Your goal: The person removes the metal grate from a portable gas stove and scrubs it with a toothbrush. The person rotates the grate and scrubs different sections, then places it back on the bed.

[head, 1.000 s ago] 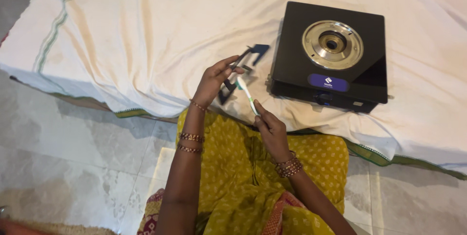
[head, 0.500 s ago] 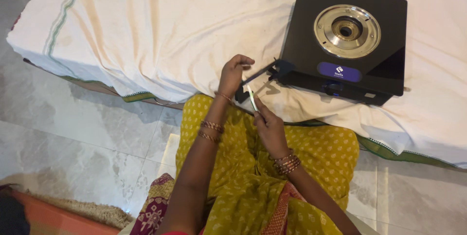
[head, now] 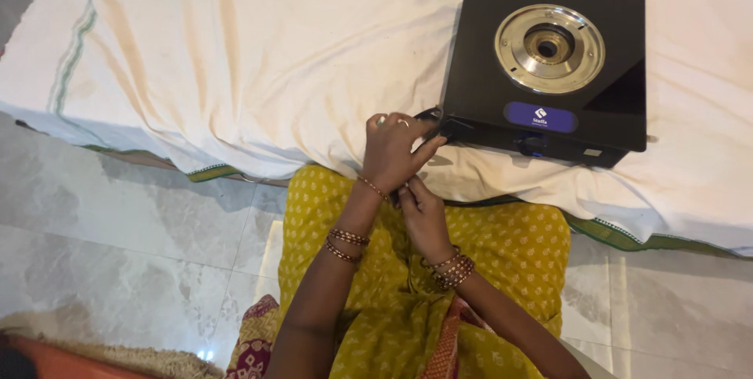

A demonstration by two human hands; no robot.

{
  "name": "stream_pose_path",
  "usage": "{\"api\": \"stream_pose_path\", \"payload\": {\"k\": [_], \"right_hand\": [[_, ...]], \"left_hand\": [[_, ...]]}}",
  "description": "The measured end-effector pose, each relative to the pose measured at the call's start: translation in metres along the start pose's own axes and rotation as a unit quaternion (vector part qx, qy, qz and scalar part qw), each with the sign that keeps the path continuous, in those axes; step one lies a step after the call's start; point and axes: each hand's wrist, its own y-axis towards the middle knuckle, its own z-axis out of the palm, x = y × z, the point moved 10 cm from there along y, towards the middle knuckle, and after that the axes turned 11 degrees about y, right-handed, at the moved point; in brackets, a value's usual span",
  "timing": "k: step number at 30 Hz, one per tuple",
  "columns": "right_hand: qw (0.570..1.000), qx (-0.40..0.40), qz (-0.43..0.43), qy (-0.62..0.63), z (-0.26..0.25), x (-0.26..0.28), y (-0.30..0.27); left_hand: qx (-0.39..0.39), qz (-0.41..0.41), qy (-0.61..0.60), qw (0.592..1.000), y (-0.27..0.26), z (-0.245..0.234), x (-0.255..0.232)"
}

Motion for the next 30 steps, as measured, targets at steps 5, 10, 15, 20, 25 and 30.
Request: {"api": "stream_pose_path", "payload": {"k": [5, 10, 15, 20, 25, 30], "right_hand": [[0.999, 0.005, 0.011, 0.034, -0.001, -0.002, 0.0], [0.999, 0.002, -0.003, -0.033, -0.006, 0.015, 0.002], [0.994, 0.053, -0.055, -0.084, 0.005, 0.027, -0.006], [0.991, 0.047, -0.099, -0.083, 0.008, 0.033, -0.008], [0.989, 0.029, -0.114, -0.092, 0.003, 0.029, -0.005], [0.987, 0.031, -0.132, -0.087, 0.003, 0.028, -0.006]], "left_hand": [[0.027, -0.021, 0.075, 0.997, -0.002, 0.015, 0.004], [0.076, -0.114, 0.027, 0.99, 0.011, 0.007, 0.043], [0.024, -0.206, -0.029, 0.978, 0.024, -0.024, 0.091], [0.017, -0.266, -0.068, 0.961, 0.034, -0.016, 0.111], [0.094, -0.282, -0.065, 0.953, 0.055, 0.015, 0.14], [0.13, -0.259, -0.255, 0.922, 0.048, 0.051, 0.152]]}}
